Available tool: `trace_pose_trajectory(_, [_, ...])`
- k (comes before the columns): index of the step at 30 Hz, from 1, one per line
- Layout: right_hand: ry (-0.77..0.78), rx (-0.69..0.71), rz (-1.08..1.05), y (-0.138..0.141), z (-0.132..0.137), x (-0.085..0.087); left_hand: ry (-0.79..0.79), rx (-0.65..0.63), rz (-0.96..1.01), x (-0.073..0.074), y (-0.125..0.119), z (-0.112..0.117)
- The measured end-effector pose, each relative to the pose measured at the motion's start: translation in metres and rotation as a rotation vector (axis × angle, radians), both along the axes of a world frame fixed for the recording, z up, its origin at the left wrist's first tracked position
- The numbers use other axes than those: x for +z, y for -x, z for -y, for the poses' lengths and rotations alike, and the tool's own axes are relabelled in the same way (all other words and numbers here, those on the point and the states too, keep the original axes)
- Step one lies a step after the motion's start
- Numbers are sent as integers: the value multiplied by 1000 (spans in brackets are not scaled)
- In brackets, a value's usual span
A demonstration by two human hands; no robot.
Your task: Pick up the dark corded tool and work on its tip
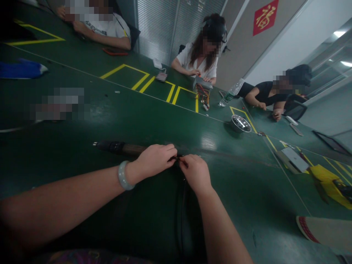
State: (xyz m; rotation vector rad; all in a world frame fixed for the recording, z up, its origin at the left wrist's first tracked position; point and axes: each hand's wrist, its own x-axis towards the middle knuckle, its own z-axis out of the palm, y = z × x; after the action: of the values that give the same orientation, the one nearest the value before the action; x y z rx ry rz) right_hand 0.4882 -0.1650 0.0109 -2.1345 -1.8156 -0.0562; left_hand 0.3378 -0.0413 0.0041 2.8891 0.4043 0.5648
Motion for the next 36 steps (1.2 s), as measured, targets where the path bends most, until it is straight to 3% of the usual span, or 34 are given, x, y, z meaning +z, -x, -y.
trace_pose_trajectory(9, [-34, -73, -48, 3, 1, -1, 10, 5, -15, 2, 0, 1])
trace_pose_trajectory(18, [1, -183, -381, 0, 0, -12, 25, 3, -42, 5, 1, 0])
trace_pose_trajectory(22, [-12, -144, -215, 2, -1, -9, 24, 9, -70, 6, 1, 1])
trace_pose_trajectory(29, [24, 114, 181, -2, -5, 3, 23, 6, -55, 3, -1, 1])
trace_pose_trajectory(36, [-49, 190, 144, -10, -9, -2, 32, 13, -45, 6, 4, 3])
